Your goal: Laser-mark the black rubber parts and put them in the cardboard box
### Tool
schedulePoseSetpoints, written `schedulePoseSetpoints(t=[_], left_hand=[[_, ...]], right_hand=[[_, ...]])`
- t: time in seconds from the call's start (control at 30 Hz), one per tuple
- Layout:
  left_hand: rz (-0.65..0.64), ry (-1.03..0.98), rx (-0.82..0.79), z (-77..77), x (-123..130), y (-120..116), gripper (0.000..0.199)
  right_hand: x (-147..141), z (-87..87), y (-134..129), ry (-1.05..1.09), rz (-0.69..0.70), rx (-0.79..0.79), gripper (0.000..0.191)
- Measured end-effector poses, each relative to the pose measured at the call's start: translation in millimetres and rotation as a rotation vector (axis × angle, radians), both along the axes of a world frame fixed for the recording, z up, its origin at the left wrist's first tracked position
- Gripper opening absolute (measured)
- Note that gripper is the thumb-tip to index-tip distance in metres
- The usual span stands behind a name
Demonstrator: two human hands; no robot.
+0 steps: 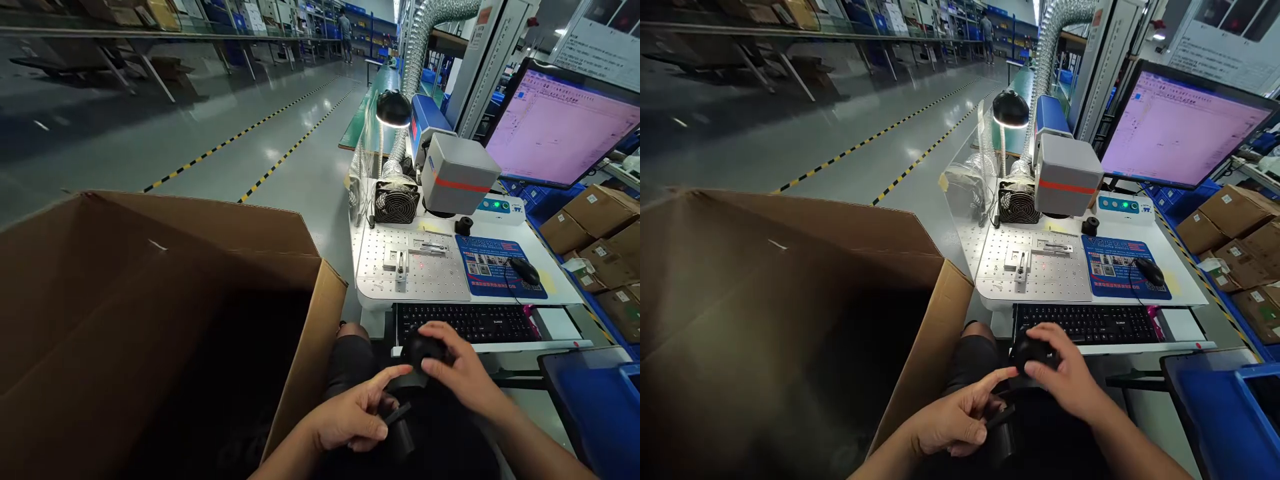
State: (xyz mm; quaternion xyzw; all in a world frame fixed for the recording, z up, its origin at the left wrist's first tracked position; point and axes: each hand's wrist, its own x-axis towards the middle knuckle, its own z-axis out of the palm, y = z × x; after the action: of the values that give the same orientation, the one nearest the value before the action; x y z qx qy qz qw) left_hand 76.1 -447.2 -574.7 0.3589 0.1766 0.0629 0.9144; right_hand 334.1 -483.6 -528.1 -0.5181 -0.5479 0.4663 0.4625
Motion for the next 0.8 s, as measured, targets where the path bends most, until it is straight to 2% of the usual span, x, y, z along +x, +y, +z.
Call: schedulePoseSetpoints(t=[0.1, 0.2, 0.3, 0.4, 0.57, 0.8], left_hand=[[0.081, 0.075, -0.022, -3.4, -10, 2, 0.085], [0.17, 0.139, 0.039, -5.2, -31, 11, 0.067], [0.305, 0.18, 0.108, -8.8, -61, 23, 0.053], [0.466, 0.206, 0.136, -17.4, -90, 30, 0.052], [0.578, 0.171, 0.085, -29.1, -112, 32, 0.054], [0.7, 0.173, -0.017, -22.5, -109, 35, 0.054]], right_hand=[[12, -10.4, 51, 0.103, -0.224, -0.067, 0.051], [23, -24.5, 112, 0.121, -0.404, -0.068, 0.056], [28, -40.9, 165, -0.004, -0.502, -0.031, 0.057], [30, -53.6, 199, -0.179, -0.55, -0.002, 0.056], [36, -58.0, 217, -0.373, -0.591, -0.023, 0.057], [35, -49.3, 214, -0.604, -0.556, -0.06, 0.062]])
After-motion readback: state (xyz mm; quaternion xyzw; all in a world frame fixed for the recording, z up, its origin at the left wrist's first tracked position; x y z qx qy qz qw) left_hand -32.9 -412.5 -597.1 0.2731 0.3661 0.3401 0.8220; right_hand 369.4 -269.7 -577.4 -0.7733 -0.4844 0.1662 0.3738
